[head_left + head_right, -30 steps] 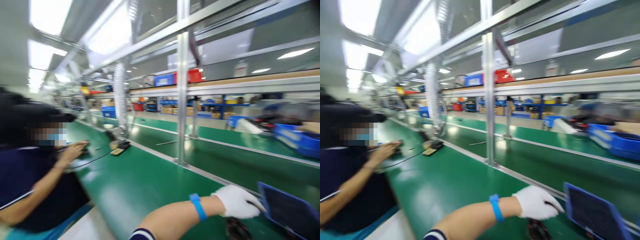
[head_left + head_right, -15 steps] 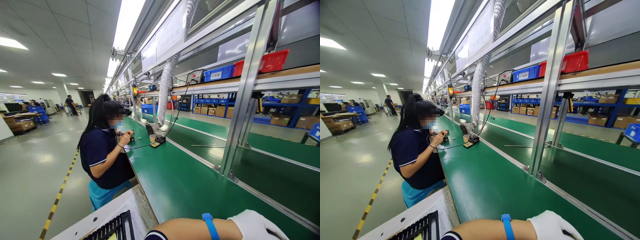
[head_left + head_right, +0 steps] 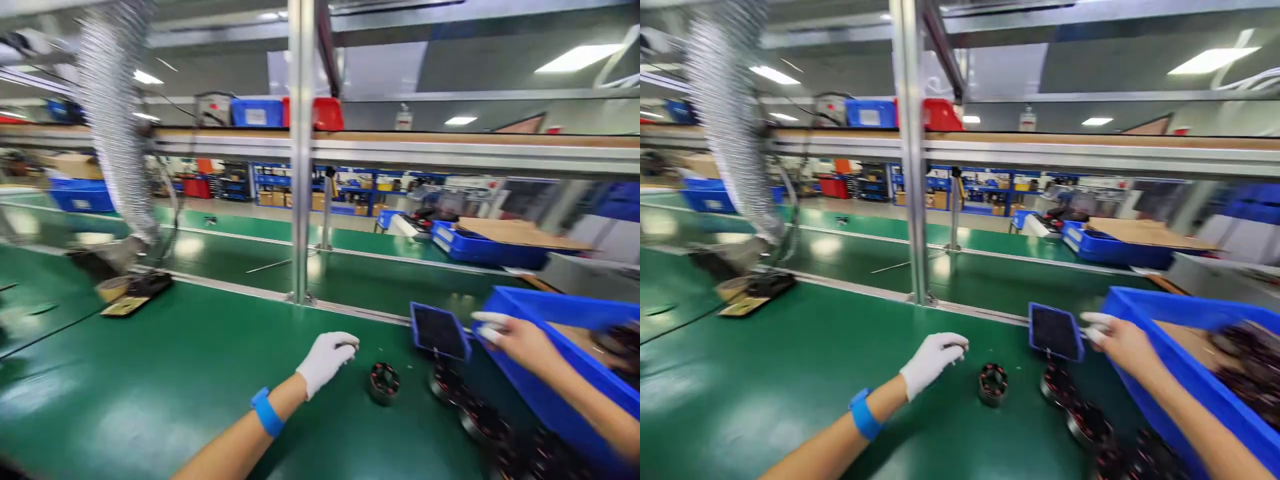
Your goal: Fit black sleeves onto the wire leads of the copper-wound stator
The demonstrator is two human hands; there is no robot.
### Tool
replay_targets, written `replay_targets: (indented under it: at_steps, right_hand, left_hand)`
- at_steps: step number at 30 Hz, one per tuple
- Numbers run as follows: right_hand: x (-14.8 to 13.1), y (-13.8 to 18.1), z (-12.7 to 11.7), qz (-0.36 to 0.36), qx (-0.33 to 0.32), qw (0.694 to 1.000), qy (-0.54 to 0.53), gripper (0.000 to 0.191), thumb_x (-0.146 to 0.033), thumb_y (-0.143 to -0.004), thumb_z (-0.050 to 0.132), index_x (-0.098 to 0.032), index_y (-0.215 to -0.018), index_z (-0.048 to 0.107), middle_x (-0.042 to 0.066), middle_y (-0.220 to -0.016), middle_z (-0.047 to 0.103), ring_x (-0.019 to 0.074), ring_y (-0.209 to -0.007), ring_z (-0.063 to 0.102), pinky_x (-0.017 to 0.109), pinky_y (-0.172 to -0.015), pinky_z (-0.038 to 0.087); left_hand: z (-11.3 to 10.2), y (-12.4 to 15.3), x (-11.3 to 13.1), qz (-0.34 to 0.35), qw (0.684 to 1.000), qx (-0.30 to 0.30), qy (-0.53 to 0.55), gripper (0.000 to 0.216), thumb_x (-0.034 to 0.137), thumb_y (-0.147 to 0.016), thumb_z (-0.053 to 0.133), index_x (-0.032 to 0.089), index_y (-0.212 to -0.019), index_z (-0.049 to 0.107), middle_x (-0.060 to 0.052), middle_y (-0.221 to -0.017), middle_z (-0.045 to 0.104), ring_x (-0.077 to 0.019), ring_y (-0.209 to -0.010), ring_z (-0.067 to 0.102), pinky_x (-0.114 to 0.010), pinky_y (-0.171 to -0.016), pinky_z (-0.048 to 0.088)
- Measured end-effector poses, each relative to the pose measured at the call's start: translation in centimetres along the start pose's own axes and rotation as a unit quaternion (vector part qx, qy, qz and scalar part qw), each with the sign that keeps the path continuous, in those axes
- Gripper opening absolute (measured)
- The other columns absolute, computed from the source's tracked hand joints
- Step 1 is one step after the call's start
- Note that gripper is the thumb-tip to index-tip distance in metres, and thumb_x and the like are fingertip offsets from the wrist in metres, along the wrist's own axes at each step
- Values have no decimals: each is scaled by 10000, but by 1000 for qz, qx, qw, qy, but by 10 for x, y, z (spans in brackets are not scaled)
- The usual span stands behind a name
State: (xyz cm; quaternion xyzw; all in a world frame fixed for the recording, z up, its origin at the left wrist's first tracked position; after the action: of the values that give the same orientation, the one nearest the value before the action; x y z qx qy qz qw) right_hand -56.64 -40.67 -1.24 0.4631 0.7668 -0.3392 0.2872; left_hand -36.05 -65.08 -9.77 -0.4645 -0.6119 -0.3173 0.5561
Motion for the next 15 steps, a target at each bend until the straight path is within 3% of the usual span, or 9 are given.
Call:
replay_targets:
  at_steps: [2,6,9,15]
  right_hand:
    - [-1,19,4,16,-69,995,-69,133,-129,-730,571,-138,-838,648,81,-708,641,133,-610,591,263,-603,472]
    - [-30,55,64,9,-150,966,-208,234,-252,-639,620,-129,-836,642,61,-726,654,169,-637,608,248,-551,467]
    - [-46,66,96,14,-201,945,-257,205,-274,-621,607,-126,-760,637,48,-687,642,159,-613,590,227,-516,444]
    - [-50,54,101,-56,-222,945,-232,140,-223,-640,551,-133,-562,624,12,-533,574,123,-513,497,226,-500,391]
  left_hand:
    - [9,-6,9,11,1000,-15,13,255,241,-729,477,117,-907,612,-60,-841,626,-139,-678,556,-233,-582,441]
    - [33,-13,27,32,998,-42,23,337,288,-714,558,131,-1011,576,-71,-947,621,-177,-823,569,-271,-713,462]
    - [46,-19,40,68,995,-73,19,324,212,-668,602,151,-986,595,-43,-958,627,-195,-886,565,-281,-786,452]
    - [44,-33,55,122,987,-106,-9,182,117,-663,568,175,-812,656,16,-796,655,-186,-813,586,-264,-745,462]
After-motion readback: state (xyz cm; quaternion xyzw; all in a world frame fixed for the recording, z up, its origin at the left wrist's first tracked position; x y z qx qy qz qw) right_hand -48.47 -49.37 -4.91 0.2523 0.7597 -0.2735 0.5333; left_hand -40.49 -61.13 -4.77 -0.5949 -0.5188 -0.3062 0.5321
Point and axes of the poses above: each hand's wrist, its own y-axis away from the middle knuckle, its own z-axis out of the palm, x = y × z, the point moved 2 cm from there along -y, towards the middle knuckle
